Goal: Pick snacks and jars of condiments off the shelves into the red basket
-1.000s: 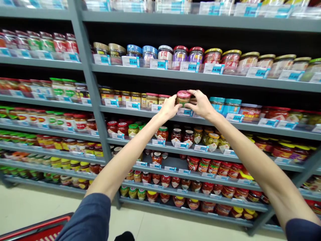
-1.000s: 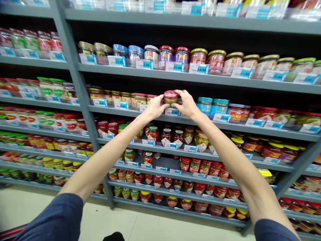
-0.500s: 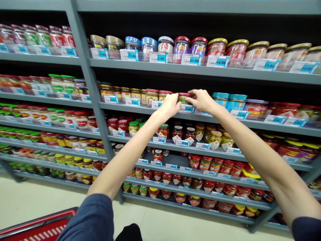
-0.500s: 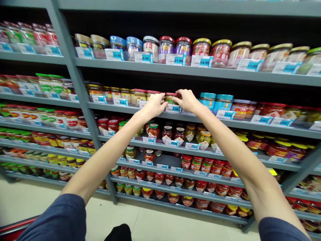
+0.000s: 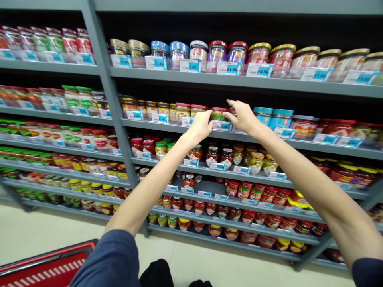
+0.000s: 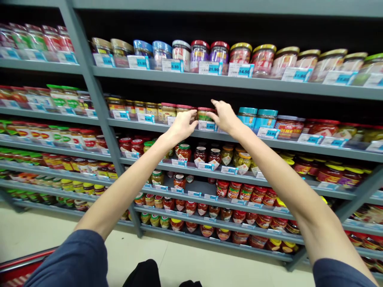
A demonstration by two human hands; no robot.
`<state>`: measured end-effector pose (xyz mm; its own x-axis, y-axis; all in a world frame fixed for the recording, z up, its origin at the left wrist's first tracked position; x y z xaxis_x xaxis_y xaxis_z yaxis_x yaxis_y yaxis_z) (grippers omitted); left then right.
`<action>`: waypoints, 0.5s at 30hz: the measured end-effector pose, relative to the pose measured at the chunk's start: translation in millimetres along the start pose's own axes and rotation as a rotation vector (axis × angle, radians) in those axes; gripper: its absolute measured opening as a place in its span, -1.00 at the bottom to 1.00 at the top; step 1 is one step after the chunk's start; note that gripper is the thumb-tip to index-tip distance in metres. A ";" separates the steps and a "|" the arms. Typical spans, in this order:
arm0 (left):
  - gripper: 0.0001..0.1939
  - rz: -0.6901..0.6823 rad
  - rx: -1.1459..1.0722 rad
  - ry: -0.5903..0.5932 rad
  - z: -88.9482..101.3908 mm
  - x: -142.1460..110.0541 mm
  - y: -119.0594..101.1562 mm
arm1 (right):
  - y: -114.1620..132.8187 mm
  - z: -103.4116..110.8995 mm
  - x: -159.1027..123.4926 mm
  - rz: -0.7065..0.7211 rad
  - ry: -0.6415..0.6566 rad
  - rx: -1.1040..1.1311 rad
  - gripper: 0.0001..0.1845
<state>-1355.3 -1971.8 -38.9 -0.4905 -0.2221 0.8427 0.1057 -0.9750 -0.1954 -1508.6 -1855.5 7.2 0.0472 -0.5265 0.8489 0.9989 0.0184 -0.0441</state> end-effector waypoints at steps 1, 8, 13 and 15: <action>-0.62 -0.021 0.012 -0.029 2.6 -0.9 -0.5 | 3.8 8.4 -4.8 0.020 -0.036 -0.008 -0.52; -0.85 0.024 0.077 0.006 10.5 7.3 -0.8 | 14.9 24.8 -29.9 -0.063 0.129 -0.133 -0.81; -0.90 0.044 0.120 0.053 5.8 16.0 0.4 | 5.3 13.9 -25.3 -0.120 0.204 -0.136 -0.83; -0.90 0.048 0.135 0.058 4.1 16.5 1.2 | 5.3 13.8 -24.0 -0.111 0.215 -0.121 -0.82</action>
<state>-1359.7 -1976.6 -23.1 -0.5305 -0.2711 0.8032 0.2432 -0.9563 -0.1621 -1504.4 -1831.0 -6.1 -0.0784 -0.6880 0.7215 0.9890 -0.1447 -0.0305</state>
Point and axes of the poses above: each hand's wrist, its own x-axis towards the middle knuckle, its own z-axis out of the back of the hand, y = z × x, the point moved 3 cm from there along x, towards the middle knuckle, and after that the axes turned 1 degree about -y, right-handed, at the moved point
